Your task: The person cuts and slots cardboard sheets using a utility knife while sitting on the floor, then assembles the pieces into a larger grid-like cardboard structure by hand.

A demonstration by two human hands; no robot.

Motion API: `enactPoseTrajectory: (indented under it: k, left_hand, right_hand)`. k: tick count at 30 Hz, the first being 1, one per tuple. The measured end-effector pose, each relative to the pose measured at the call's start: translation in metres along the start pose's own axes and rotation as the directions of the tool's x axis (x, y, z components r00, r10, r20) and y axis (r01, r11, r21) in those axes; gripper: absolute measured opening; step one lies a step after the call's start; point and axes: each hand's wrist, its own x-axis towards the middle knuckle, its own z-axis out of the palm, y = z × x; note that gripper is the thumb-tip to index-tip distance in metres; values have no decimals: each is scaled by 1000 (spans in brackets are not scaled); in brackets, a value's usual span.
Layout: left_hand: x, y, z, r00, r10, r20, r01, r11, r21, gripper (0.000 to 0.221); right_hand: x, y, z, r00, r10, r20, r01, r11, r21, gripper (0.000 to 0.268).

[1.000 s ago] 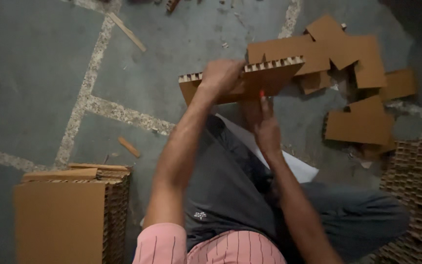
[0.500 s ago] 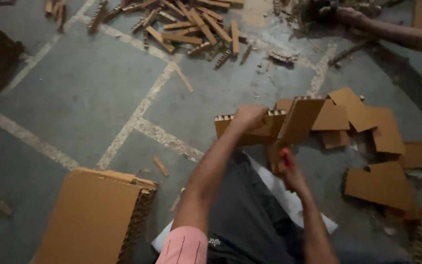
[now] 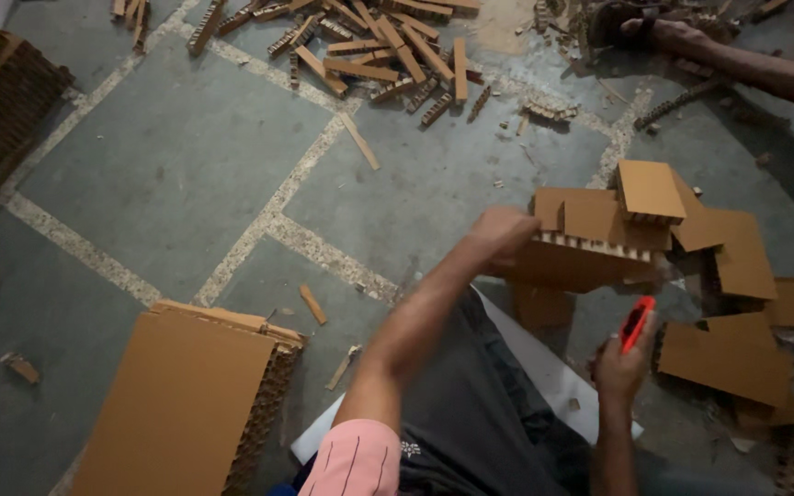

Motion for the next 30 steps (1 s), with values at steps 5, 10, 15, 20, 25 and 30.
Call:
enactPoseTrajectory:
  k: [5, 10, 15, 20, 25, 30]
  left_hand:
    - [-10, 2, -10, 994, -110, 29, 113, 975, -190, 39]
    - [-8, -9, -3, 996, -86, 24, 89, 970, -227, 51]
    - [1, -9, -3, 995, -101, 11, 100, 962, -256, 36]
    - [2, -10, -5, 993, -115, 19, 116, 965, -234, 37]
    - [2, -10, -6, 995, -103, 8, 102, 972, -210, 42]
    - [3, -8, -9, 995, -104, 13, 104, 966, -236, 47]
  right_hand:
    - [5, 6, 10, 949, -315, -8, 314, 948, -58, 73]
    - [-14, -28, 28, 746, -664, 51, 663, 735, -142, 63]
    - [-15, -54, 41, 951, -272, 146, 301, 921, -249, 66]
    - [-10, -60, 44, 878, -461, 129, 478, 860, -180, 66]
    - [-5, -63, 44, 961, -176, 215, 237, 924, -301, 64]
    - [1, -59, 47, 922, -328, 207, 379, 875, -301, 68]
